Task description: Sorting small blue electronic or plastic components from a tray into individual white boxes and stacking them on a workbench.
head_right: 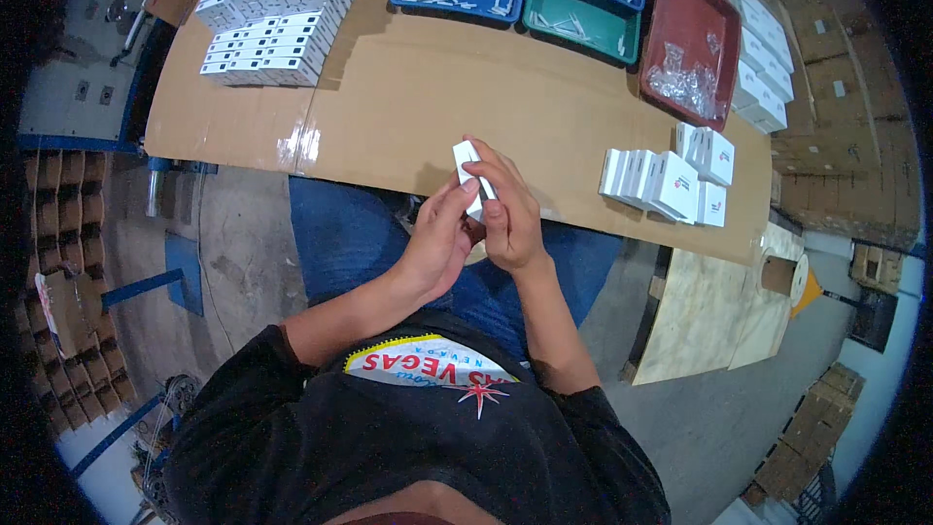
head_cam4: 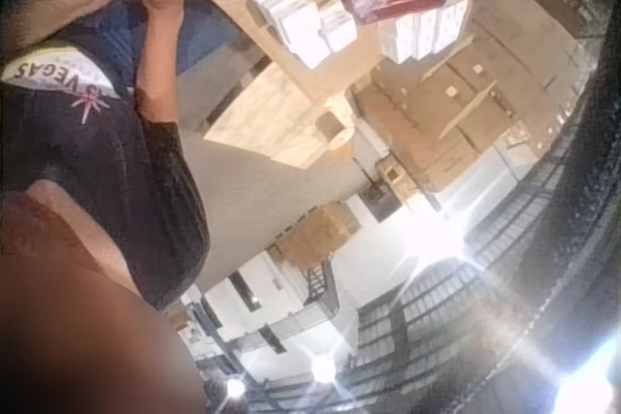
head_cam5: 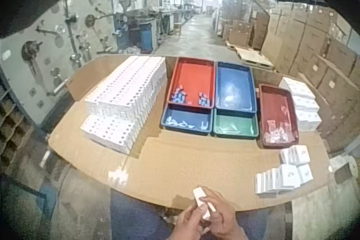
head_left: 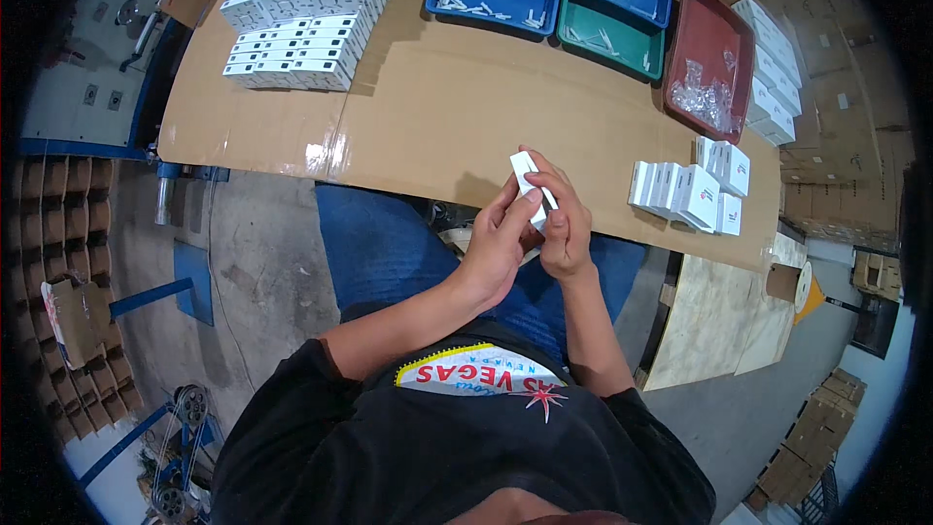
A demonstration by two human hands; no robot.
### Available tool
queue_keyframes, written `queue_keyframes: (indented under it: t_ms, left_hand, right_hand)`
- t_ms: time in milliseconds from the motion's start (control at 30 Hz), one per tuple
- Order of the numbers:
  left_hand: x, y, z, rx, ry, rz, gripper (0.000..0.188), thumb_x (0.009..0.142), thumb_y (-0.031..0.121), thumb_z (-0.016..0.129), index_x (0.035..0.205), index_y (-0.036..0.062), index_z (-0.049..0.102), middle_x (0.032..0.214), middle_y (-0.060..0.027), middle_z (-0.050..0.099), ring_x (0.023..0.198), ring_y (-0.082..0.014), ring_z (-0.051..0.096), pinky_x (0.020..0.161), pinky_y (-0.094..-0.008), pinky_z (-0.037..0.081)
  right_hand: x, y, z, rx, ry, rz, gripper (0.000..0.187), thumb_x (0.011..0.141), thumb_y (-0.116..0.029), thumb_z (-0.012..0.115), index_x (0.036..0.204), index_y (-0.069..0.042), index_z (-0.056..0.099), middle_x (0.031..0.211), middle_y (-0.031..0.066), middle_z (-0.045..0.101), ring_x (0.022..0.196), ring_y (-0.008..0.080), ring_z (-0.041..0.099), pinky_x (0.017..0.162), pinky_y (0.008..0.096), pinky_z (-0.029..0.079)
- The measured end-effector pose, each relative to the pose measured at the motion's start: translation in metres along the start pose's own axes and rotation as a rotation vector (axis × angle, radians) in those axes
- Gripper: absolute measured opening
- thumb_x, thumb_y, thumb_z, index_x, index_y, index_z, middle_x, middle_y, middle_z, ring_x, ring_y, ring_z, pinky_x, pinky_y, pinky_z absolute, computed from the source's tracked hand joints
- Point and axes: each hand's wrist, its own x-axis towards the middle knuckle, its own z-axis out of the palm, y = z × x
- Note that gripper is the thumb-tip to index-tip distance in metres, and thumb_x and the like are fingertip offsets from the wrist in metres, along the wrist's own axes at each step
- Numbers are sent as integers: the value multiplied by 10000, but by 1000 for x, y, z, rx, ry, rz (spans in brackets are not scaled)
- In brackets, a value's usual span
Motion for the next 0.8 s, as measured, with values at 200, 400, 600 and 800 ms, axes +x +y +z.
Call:
queue_keyframes:
  t_ms: [200, 400, 600, 800]
  left_hand:
    - [-2, 1, 1, -38, -24, 8, 549, 1072, 335, 552, 1552, 118, 400, 1259, -41, 580, 1110, -144, 614, 937, -337, 518]
    - [7, 8, -9, 374, -66, 385, 888, 914, 43, 696, 1642, 99, 190, 1454, -122, 477, 1318, -215, 519, 1102, -359, 421]
    - [15, 16, -26, 715, -130, 657, 1095, 804, 61, 781, 1652, 79, 88, 1531, -185, 393, 1433, -298, 426, 1229, -436, 301]
    - [21, 20, -36, 874, -152, 752, 1145, 745, 119, 840, 1633, 11, 125, 1568, -229, 352, 1456, -350, 398, 1232, -452, 293]
  right_hand:
    - [10, -7, -9, -7, -141, 29, 769, 1060, -646, 304, 1414, -6, 542, 1483, 297, 514, 1390, 408, 505, 1137, 480, 394]
    - [10, -12, -13, 125, 19, 208, 867, 1009, -693, 425, 1560, -25, 404, 1571, 208, 448, 1465, 331, 427, 1192, 441, 338]
    - [7, -29, -12, 311, -119, 384, 734, 1013, -467, 619, 1559, -24, 409, 1603, 184, 412, 1493, 323, 387, 1204, 444, 329]
    - [13, -37, -5, 305, -132, 305, 586, 1045, -244, 575, 1566, -34, 408, 1617, 192, 388, 1499, 323, 379, 1194, 421, 350]
